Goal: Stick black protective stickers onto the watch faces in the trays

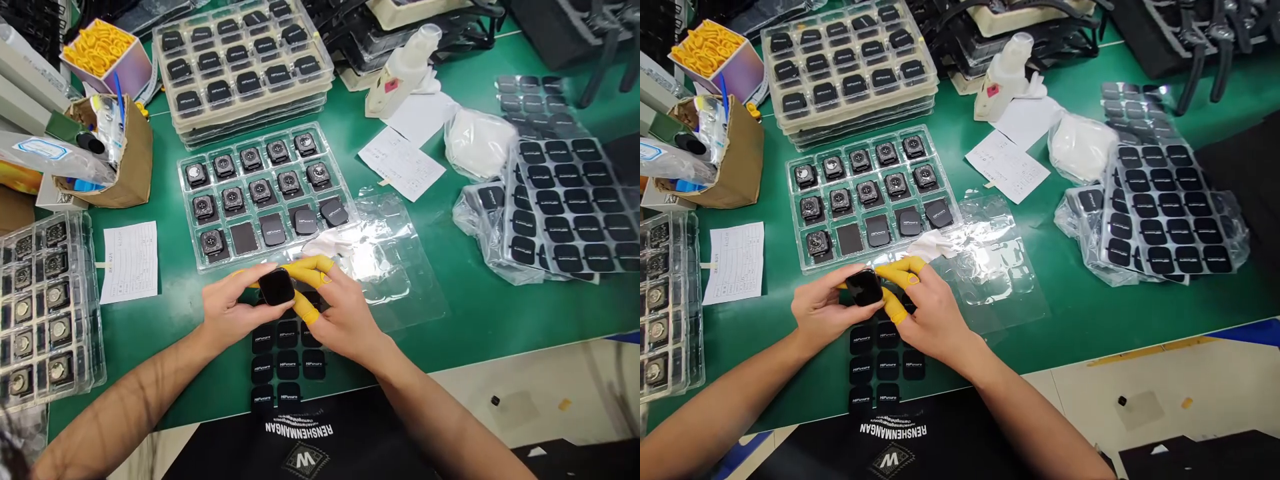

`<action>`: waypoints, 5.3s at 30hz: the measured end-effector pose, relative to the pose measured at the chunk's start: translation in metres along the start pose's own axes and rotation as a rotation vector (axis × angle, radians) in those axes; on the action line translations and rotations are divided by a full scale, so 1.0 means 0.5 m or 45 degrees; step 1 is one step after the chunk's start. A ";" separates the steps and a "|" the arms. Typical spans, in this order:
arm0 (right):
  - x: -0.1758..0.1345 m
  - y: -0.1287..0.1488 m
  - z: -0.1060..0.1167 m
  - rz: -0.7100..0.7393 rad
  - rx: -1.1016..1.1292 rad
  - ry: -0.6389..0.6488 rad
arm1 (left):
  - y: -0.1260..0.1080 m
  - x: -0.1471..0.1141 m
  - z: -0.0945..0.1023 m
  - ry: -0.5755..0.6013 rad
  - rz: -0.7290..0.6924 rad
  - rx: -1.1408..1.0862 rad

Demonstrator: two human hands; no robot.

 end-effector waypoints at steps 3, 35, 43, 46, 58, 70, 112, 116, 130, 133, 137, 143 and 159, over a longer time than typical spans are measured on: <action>0.002 -0.007 -0.001 -0.007 -0.015 0.029 | 0.006 0.000 0.006 -0.072 0.074 -0.089; 0.036 -0.064 -0.008 -0.693 0.517 0.195 | 0.012 0.011 -0.021 0.218 -0.223 -0.406; 0.019 -0.065 -0.017 -0.863 0.562 -0.010 | 0.020 0.013 -0.024 0.186 -0.035 -0.494; 0.022 -0.051 -0.007 -0.674 0.474 -0.138 | 0.021 0.011 -0.025 0.192 0.000 -0.469; 0.039 -0.028 0.013 -0.392 -0.162 -0.113 | 0.004 0.007 -0.028 0.267 -0.081 -0.364; 0.025 -0.038 0.027 -0.874 0.588 0.169 | 0.042 0.008 -0.038 0.240 0.382 -0.301; 0.162 -0.077 0.005 -0.579 0.236 -0.043 | 0.039 0.000 -0.049 0.342 0.200 -0.133; 0.229 -0.027 -0.093 -0.154 -0.309 0.402 | 0.026 -0.007 -0.056 0.406 -0.072 -0.111; 0.246 0.019 -0.205 -0.377 0.116 0.711 | 0.029 -0.001 -0.048 0.340 -0.049 -0.182; 0.206 -0.006 -0.159 -0.604 0.643 0.671 | 0.032 0.003 -0.045 0.322 0.034 -0.194; 0.128 -0.053 -0.054 -0.779 0.801 0.183 | 0.056 0.003 -0.037 0.231 0.373 -0.269; 0.047 -0.053 -0.012 -0.781 0.697 0.179 | 0.051 0.007 -0.035 0.183 0.338 -0.277; 0.009 -0.168 0.156 -0.437 0.163 -0.114 | 0.036 0.020 -0.029 0.128 0.512 -0.302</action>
Point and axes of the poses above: each hand's wrist, its own x-axis towards the middle knuckle, its own z-axis out of the back of the hand, y = z × x, the point moved 6 cm from there along x, towards the middle knuckle, and after that the axes turned 6 degrees about -x, right-handed, at the moved point
